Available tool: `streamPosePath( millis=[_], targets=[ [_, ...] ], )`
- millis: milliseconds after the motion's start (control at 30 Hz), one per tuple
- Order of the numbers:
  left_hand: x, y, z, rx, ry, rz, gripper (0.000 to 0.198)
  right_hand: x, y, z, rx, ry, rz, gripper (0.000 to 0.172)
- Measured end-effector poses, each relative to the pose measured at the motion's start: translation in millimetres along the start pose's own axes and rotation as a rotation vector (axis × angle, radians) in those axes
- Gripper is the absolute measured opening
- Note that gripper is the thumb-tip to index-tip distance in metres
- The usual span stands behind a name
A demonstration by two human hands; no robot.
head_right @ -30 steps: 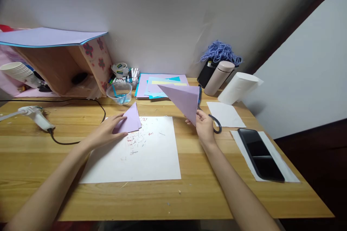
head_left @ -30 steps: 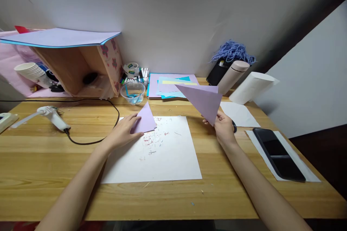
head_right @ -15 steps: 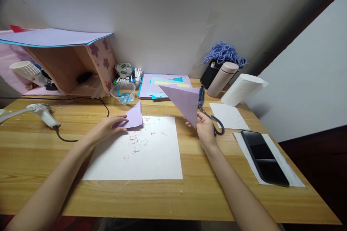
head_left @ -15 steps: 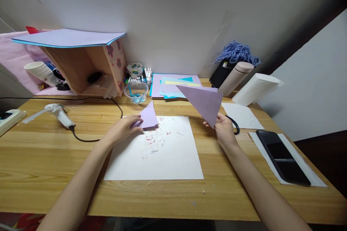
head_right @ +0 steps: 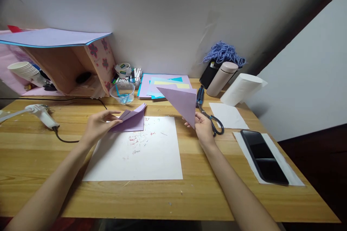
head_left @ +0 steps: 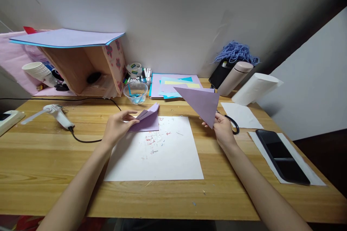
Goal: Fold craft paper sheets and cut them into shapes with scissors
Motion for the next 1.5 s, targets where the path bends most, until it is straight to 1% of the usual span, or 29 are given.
streamPosePath(
  millis=[133, 233, 400, 500, 567, 700, 867, 900, 933, 967, 1033, 1133, 1233, 1333, 1400, 1500],
  targets=[
    [0.8, 1.1, -6.4, 0.054, 0.148, 0.152, 0.049, -0.8, 1.4, -2.2, 0.001, 0.011, -0.012, 0.023],
    [1.3, 2.7, -14.5, 0.092, 0.216, 0.246, 0.053, -2.3, 2.6, -3.9, 0.012, 0.019, -0.029, 0.023],
    [-2.4, 8.8, -31.5, 0.193, 0.292, 0.28, 0.041, -2.0, 9.8, -13.3, 0.047, 0.008, -0.071, 0.024],
    [-5.9, 13.5, -39.2, 0.193, 0.32, 0.322, 0.044, 0.4, 18.0, -22.2, 0.068, -0.026, -0.111, 0.023],
    [-11.0, 16.6, -41.4, 0.153, 0.299, 0.329, 0.047, 2.1, 23.4, -28.1, 0.091, -0.058, -0.13, 0.022],
    [-27.4, 24.2, -37.1, 0.004, 0.198, 0.229, 0.044, 2.9, 30.5, -36.4, 0.135, -0.106, -0.163, 0.02],
    [-37.6, 35.6, -10.8, -0.314, -0.083, 0.093, 0.043, 1.9, 32.1, -38.8, 0.147, -0.126, -0.172, 0.023],
    [-39.4, 36.8, -6.6, -0.36, -0.143, 0.052, 0.042, 1.9, 32.2, -38.9, 0.147, -0.124, -0.17, 0.024],
    [-41.2, 37.3, -4.7, -0.38, -0.191, 0.008, 0.042, 1.9, 32.4, -39.1, 0.148, -0.118, -0.167, 0.025],
    [-42.9, 36.9, -5.6, -0.369, -0.223, -0.034, 0.042, 2.1, 32.9, -39.5, 0.149, -0.108, -0.164, 0.024],
    [-44.7, 34.6, -13.8, -0.299, -0.235, -0.074, 0.041, 2.5, 34.7, -40.8, 0.149, -0.083, -0.151, 0.023],
    [-43.1, 31.2, -34.5, -0.162, -0.155, -0.018, 0.042, 3.3, 40.1, -44.9, 0.155, -0.074, -0.126, 0.022],
    [-38.2, 31.0, -55.1, -0.005, 0.045, 0.1, 0.043, 2.1, 48.6, -52.4, 0.174, -0.075, -0.131, 0.023],
    [-36.6, 33.8, -66.3, 0.108, 0.268, 0.175, 0.041, -2.9, 58.3, -62.3, 0.213, -0.038, -0.175, 0.025],
    [-39.8, 35.6, -69.1, 0.158, 0.383, 0.168, 0.04, -7.9, 64.0, -68.6, 0.252, -0.005, -0.196, 0.026],
    [-48.7, 37.5, -72.2, 0.237, 0.51, 0.107, 0.037, -17.2, 70.8, -76.0, 0.313, 0.03, -0.219, 0.027]
  ],
)
Point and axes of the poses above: each hand's wrist, its own y-axis away from the middle knuckle, its own z-axis out of the back of the hand, x = y × z, the point moved 5 cm from there along -y, towards the middle knuckle, and after that the axes turned 12 degrees about -y, right-handed, at the moved point
